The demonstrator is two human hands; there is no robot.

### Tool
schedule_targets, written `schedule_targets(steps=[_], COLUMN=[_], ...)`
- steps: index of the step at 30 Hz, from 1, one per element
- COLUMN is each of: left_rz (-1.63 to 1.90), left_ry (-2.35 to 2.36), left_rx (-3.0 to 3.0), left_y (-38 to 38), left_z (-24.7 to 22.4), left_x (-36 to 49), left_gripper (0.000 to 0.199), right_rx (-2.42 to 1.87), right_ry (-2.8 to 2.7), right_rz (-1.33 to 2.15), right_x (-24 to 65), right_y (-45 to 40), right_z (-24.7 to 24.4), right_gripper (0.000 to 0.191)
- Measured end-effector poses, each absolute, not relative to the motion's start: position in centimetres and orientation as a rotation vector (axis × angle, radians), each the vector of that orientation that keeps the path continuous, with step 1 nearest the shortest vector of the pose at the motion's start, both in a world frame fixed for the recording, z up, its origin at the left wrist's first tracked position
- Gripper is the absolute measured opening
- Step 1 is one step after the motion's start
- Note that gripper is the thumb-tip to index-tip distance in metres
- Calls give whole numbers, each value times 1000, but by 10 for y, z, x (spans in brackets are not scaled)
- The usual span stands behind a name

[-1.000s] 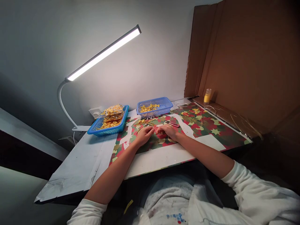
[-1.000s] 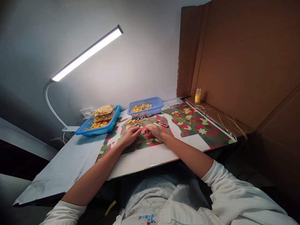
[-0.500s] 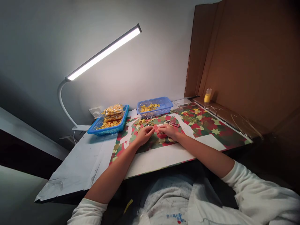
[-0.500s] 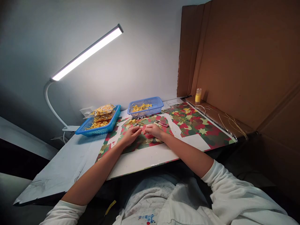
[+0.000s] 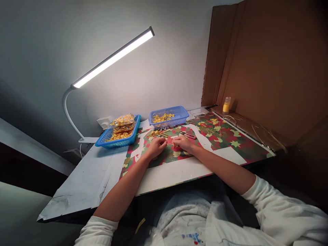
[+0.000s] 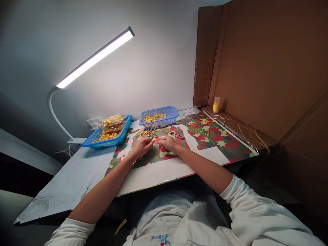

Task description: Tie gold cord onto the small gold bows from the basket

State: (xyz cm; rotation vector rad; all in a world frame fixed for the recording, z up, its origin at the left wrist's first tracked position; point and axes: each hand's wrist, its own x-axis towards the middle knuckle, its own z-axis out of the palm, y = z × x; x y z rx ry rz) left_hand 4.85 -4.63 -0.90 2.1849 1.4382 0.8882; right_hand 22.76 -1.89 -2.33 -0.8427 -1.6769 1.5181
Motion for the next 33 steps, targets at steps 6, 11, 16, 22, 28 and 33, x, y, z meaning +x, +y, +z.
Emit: schedule_targets(steps=[6, 11, 16, 22, 28, 33], left_rz=[855, 1027, 1037, 1013, 1017, 1106], left_ry=[1460, 1334, 1166, 1256, 1282, 1328], left_rx=[2310, 2419, 2150, 1759, 1643, 1656], left_y=[-42, -46, -55, -60, -58, -55], left_z=[-11, -6, -4, -5, -7, -13], left_x=[41, 36, 61, 75, 70, 67], left_gripper=[29, 19, 38, 39, 40, 34], right_rx=[-825, -822, -770, -758, -966, -1666], right_ry=[-1980, -2221, -2272, -2308, -2241, -2035], right_rz=[896, 229, 8, -34, 75, 132], right_x=[234, 247, 250, 250, 248, 259], right_y=[-20, -18, -13, -15, -18, -8], right_z=[-26, -19, -20, -20, -14, -9], right_gripper=[18, 13, 18, 20, 20, 26])
